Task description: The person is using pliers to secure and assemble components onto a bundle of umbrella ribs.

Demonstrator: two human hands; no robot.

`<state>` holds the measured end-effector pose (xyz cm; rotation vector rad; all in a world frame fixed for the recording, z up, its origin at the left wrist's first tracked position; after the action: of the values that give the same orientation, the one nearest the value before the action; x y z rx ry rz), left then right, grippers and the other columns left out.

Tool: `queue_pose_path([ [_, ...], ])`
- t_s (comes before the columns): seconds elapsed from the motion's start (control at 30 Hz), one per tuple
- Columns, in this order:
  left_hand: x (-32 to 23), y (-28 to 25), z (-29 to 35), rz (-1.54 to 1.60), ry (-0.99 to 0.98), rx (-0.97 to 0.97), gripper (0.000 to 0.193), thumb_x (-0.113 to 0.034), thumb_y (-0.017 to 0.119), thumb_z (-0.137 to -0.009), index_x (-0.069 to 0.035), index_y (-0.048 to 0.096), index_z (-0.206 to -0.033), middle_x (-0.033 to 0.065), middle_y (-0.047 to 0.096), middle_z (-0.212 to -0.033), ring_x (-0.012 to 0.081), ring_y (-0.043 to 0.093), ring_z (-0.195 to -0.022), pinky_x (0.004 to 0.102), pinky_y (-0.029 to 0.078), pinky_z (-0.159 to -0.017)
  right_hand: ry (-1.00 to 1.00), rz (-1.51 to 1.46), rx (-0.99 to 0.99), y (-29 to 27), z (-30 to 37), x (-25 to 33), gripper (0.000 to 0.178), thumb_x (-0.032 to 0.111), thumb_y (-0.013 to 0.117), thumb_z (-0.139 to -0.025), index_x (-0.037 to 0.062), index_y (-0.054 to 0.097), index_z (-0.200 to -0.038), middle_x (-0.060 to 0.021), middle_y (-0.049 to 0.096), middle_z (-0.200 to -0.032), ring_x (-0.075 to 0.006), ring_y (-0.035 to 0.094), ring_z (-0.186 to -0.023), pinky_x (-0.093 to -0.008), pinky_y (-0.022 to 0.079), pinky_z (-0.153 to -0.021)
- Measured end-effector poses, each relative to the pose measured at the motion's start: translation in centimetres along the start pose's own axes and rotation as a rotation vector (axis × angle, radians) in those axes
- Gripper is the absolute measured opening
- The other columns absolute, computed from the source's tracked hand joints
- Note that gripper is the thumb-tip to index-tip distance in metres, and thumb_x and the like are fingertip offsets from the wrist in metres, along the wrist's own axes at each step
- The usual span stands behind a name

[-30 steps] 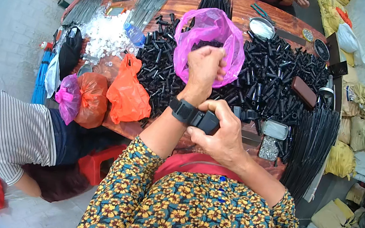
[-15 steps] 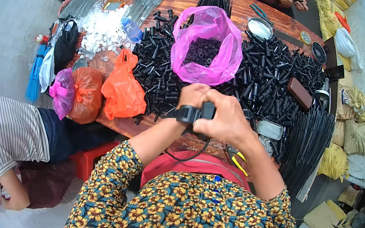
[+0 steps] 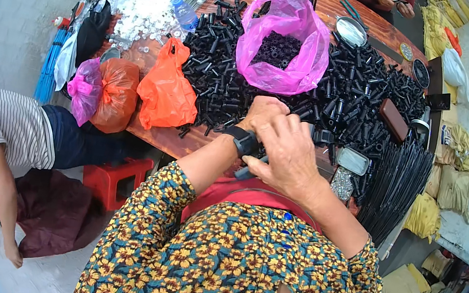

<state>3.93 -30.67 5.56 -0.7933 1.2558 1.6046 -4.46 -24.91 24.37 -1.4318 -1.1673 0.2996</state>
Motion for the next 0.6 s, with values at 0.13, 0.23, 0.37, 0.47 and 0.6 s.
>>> queue_pose_path([
  [0.13, -0.5, 2.2, 0.6, -0.241, -0.389, -0.113, 0.013, -0.012, 0.063, -0.082, 0.0, 0.068, -0.085, 0.0097, 0.066, -0.073, 0.0175, 0.061, -0.064, 0.0313, 0.05, -0.059, -0.051, -0.017, 0.0, 2.4, 1.3, -0.5, 0.054, 0.015, 0.074, -0.066, 0.0046, 0.055, -0.115, -0.0174, 0.051, -0.093, -0.0353, 0.055, -0.086, -0.0448, 0.045, -0.077],
  [0.23, 0.1, 1.7, 1.1, -0.236, -0.407, -0.146, 0.014, -0.015, 0.064, -0.083, -0.001, 0.067, -0.087, 0.0095, 0.065, -0.073, 0.018, 0.061, -0.064, 0.0307, 0.051, -0.058, -0.039, -0.127, 0.018, 2.1, 1.0, 1.0, 0.055, 0.015, 0.074, -0.066, 0.0044, 0.055, -0.117, -0.0162, 0.051, -0.092, -0.0344, 0.055, -0.085, -0.0435, 0.046, -0.075],
  [0.37, 2.7, 2.0, 0.8, -1.049, 0.479, 0.275, 0.02, -0.021, 0.066, -0.078, -0.003, 0.066, -0.087, 0.0084, 0.065, -0.075, 0.021, 0.064, -0.067, 0.0358, 0.053, -0.062, -0.091, -0.254, -0.104, 2.2, 1.6, 0.0, 0.045, 0.016, 0.073, -0.065, 0.0051, 0.058, -0.106, -0.0179, 0.058, -0.084, -0.0359, 0.06, -0.08, -0.0433, 0.048, -0.072],
  [0.47, 6.0, 0.5, 1.4, -0.254, 0.605, 0.285, 0.024, -0.019, 0.061, -0.08, -0.001, 0.066, -0.095, 0.012, 0.067, -0.087, 0.0209, 0.064, -0.081, 0.0348, 0.053, -0.074, 0.005, -0.182, -0.192, 0.9, 1.0, -0.1, 0.033, 0.014, 0.066, -0.06, 0.0027, 0.056, -0.089, -0.0172, 0.06, -0.079, -0.0349, 0.062, -0.077, -0.0438, 0.049, -0.069],
  [0.6, 7.8, 4.2, 2.7, 0.361, 0.075, 0.428, 0.026, -0.019, 0.057, -0.083, 0.0, 0.065, -0.099, 0.0141, 0.067, -0.094, 0.0214, 0.063, -0.089, 0.0348, 0.051, -0.08, 0.243, -0.021, -0.064, 2.6, 2.3, -3.2, 0.03, 0.017, 0.062, -0.063, 0.0048, 0.058, -0.09, -0.0141, 0.061, -0.069, -0.0324, 0.063, -0.064, -0.0437, 0.051, -0.058],
])
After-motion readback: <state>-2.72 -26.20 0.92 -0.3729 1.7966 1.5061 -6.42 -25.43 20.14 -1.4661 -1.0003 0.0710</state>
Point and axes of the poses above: each hand's wrist, its own z-axis away from the middle knuckle, its own y-axis out of the palm, x = y × z, the point moved 6 cm from there along -z, towards the middle knuckle
